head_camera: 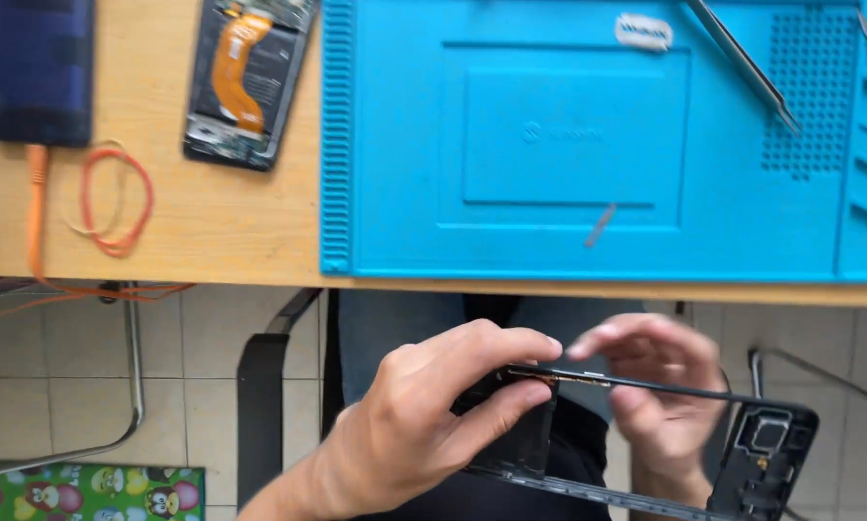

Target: Applying liquid adhesive to the edges of a mobile phone frame using a precision tip bottle during a repair.

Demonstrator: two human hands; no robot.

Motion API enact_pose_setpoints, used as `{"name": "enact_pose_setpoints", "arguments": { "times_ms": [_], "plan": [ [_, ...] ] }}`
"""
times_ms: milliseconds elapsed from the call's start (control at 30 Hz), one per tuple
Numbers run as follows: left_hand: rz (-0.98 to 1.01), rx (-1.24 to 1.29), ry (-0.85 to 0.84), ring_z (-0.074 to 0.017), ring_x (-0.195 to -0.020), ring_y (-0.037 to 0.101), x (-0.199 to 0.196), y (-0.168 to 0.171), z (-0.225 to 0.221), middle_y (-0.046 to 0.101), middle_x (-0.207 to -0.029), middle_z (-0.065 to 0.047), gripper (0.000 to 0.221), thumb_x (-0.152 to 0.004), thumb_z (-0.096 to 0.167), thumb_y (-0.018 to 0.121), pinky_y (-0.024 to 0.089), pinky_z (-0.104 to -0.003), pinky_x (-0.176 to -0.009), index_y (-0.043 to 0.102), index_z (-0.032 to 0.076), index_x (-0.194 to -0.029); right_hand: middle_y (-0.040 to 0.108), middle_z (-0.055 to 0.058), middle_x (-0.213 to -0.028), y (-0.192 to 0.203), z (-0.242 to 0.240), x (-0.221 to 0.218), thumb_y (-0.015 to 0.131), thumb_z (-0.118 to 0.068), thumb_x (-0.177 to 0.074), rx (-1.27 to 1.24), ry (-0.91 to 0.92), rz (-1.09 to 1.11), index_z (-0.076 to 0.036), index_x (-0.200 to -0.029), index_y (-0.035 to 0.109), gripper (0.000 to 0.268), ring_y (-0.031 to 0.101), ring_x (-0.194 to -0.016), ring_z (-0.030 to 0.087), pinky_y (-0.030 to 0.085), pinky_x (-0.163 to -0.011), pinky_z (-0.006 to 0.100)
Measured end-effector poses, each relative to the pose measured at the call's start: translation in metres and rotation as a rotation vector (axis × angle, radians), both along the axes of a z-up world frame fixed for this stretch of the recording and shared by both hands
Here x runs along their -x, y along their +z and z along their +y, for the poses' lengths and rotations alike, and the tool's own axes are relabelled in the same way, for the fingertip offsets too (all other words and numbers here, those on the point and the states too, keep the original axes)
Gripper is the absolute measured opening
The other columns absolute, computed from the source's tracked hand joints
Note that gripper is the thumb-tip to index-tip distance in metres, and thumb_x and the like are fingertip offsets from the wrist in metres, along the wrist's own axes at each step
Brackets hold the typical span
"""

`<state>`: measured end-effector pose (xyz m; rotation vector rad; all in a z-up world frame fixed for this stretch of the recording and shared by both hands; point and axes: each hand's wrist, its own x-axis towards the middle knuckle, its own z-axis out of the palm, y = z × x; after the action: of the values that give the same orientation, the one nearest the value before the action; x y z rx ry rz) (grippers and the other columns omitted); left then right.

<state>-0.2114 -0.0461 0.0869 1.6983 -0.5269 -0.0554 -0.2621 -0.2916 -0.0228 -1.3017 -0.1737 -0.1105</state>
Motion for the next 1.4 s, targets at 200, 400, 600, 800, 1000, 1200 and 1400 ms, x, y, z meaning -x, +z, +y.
{"name": "enact_pose_setpoints", "arguments": {
  "times_ms": [200,400,600,800,1000,1200,1400],
  "plan": [
    [-0.134,0.003,-0.092,-0.0285,-0.090,0.071,0.021,0.000,-0.012,0.068,-0.112,-0.017,0.021,-0.107,0.002,0.057,0.061,-0.037,-0.082,0.054,-0.007,-0.126,0.069,0.019,-0.097,0.013,0.019,0.008,0.075,-0.016,-0.098,-0.132,0.018,-0.228,-0.004,-0.121,0.064,0.028,0.072,-0.088,0.026,0.065,-0.082,0.037],
    [-0.162,0.014,-0.090,-0.0294,-0.092,0.071,0.027,0.007,-0.012,0.067,-0.111,-0.019,0.020,-0.107,-0.003,0.060,0.062,-0.038,-0.081,0.052,-0.008,-0.124,0.072,0.010,-0.094,0.023,0.022,0.001,0.069,-0.016,-0.102,-0.076,0.025,-0.268,-0.011,-0.112,0.068,0.011,0.074,-0.073,0.020,0.066,-0.066,0.031],
    [-0.179,-0.006,-0.099,-0.0317,-0.089,0.071,0.021,0.016,-0.007,0.067,-0.108,-0.021,0.014,-0.108,-0.002,0.057,0.060,-0.038,-0.077,0.052,-0.008,-0.120,0.072,0.009,-0.093,0.040,0.031,-0.001,0.070,-0.020,-0.102,-0.008,-0.066,-0.234,-0.012,-0.108,0.068,0.011,0.075,-0.076,0.018,0.067,-0.066,0.029],
    [-0.286,-0.127,-0.179,-0.0361,-0.088,0.068,0.013,0.024,0.003,0.062,-0.109,-0.025,0.015,-0.110,-0.004,0.049,0.059,-0.041,-0.073,0.060,-0.010,-0.119,0.073,0.009,-0.092,0.054,0.032,-0.008,0.070,-0.019,-0.100,0.049,-0.068,-0.255,-0.012,-0.108,0.067,0.011,0.076,-0.075,0.018,0.069,-0.066,0.028],
    [-0.358,-0.060,-0.117,-0.0347,-0.091,0.072,0.008,0.023,0.003,0.066,-0.111,-0.026,0.018,-0.110,-0.004,0.047,0.063,-0.039,-0.075,0.062,-0.012,-0.117,0.074,0.010,-0.092,0.057,0.032,-0.011,0.069,-0.019,-0.100,0.065,-0.070,-0.273,-0.011,-0.110,0.065,0.013,0.077,-0.076,0.017,0.070,-0.067,0.028],
    [-0.445,-0.139,-0.034,-0.0323,-0.081,0.068,0.002,0.026,0.006,0.064,-0.110,-0.028,0.015,-0.106,-0.007,0.048,0.058,-0.038,-0.069,0.062,-0.011,-0.104,0.073,0.009,-0.089,0.056,0.037,-0.016,0.068,-0.022,-0.101,0.103,-0.111,-0.258,-0.012,-0.107,0.064,0.012,0.075,-0.070,0.017,0.069,-0.063,0.026],
    [-0.226,-0.205,-0.163,-0.0393,-0.113,0.067,-0.012,0.000,0.019,0.061,-0.123,-0.026,0.024,-0.110,0.003,0.043,0.055,-0.043,-0.103,0.056,-0.005,-0.128,0.076,0.015,-0.107,0.039,0.007,-0.049,0.070,-0.021,-0.096,0.459,0.037,-0.266,-0.009,-0.119,0.062,0.027,0.082,-0.098,0.028,0.070,-0.088,0.036]
  ]
}}
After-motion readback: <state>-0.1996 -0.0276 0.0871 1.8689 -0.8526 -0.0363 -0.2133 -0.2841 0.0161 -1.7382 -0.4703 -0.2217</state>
